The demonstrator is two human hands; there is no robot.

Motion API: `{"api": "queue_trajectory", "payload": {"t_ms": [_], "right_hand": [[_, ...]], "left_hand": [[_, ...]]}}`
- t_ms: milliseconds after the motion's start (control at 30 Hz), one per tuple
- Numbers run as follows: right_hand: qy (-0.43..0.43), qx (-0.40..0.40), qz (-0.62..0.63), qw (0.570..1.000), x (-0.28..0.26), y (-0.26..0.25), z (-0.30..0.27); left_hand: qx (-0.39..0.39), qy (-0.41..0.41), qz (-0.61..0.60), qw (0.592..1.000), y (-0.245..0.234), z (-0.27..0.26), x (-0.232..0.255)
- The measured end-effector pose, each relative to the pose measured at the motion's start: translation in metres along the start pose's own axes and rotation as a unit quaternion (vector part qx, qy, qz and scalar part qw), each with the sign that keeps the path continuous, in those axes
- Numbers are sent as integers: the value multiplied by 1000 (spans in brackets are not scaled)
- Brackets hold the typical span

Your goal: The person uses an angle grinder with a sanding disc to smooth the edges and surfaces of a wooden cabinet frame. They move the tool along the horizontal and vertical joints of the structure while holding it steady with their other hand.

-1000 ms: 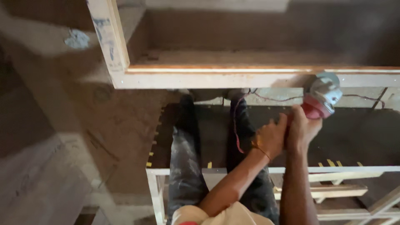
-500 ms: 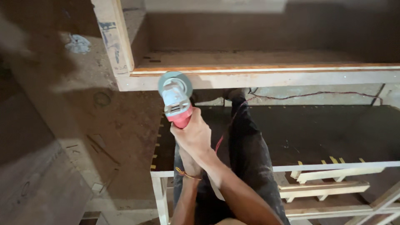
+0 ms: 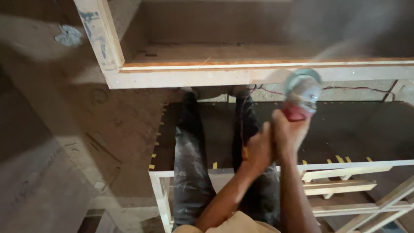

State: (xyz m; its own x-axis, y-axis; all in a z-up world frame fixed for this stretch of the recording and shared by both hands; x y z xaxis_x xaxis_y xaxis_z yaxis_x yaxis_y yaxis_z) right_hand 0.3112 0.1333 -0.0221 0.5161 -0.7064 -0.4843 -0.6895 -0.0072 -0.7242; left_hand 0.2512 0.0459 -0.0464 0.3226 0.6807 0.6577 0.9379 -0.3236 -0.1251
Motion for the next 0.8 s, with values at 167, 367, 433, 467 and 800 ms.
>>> {"api": "queue_trajectory", "payload": {"t_ms": [167, 367, 433, 467, 800], "right_hand": [[97, -84, 260, 957, -11, 22, -31], [49, -155, -71, 984, -58, 88, -94], [103, -151, -66, 981, -56, 86, -96], [64, -127, -37, 989, -50, 83, -90], [94, -79, 107, 987, -15, 30, -37]], "left_hand": [[56, -30, -85, 994, -18, -35, -23], [151, -74, -126, 978, -77, -59, -68], [142, -77, -121, 979, -75, -60, -65], [134, -76, -119, 981, -68, -58, -62], [83, -35, -82, 993, -9, -38, -37]]}}
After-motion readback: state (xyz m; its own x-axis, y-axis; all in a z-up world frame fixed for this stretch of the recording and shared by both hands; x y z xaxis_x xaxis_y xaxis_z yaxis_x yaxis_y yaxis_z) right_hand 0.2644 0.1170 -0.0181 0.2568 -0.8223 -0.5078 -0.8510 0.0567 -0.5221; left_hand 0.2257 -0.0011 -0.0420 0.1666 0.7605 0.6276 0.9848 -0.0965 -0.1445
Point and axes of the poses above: each hand's wrist, its own z-axis towards the middle knuckle, its own y-axis out of the palm, x = y × z, the point moved 1 cm from there along z, towards the middle knuckle, and after that the axes turned 3 degrees about z, right-handed, at the moved point
